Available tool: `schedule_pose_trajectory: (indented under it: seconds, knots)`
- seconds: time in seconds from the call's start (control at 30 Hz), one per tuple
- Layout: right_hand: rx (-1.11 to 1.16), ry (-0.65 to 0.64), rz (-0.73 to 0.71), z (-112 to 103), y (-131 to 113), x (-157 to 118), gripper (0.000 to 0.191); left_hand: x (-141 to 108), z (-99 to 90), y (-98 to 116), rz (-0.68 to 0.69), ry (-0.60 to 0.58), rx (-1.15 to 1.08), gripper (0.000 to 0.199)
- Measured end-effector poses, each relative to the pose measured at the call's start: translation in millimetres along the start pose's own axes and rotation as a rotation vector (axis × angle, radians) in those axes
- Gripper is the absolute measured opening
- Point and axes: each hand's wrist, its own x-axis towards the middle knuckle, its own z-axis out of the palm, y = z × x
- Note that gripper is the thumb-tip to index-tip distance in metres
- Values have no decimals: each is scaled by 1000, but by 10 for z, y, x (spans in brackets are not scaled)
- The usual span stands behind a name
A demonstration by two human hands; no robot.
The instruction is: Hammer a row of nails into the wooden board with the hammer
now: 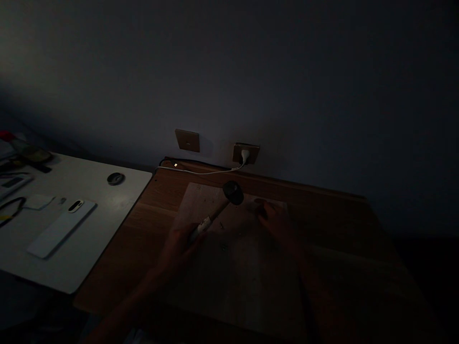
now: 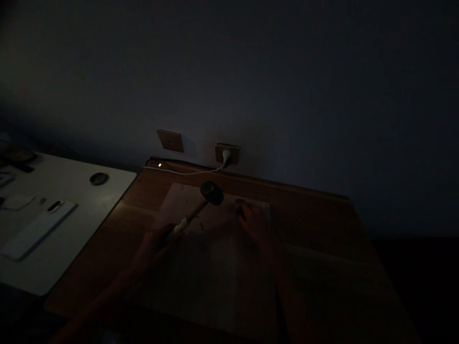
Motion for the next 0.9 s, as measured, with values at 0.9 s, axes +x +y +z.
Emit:
schedule_pose_trajectory:
  seconds: [0.9]
  knots:
    - [10,58,-196,66,-585,-496,28,117,-41,180,43,-21,144,39]
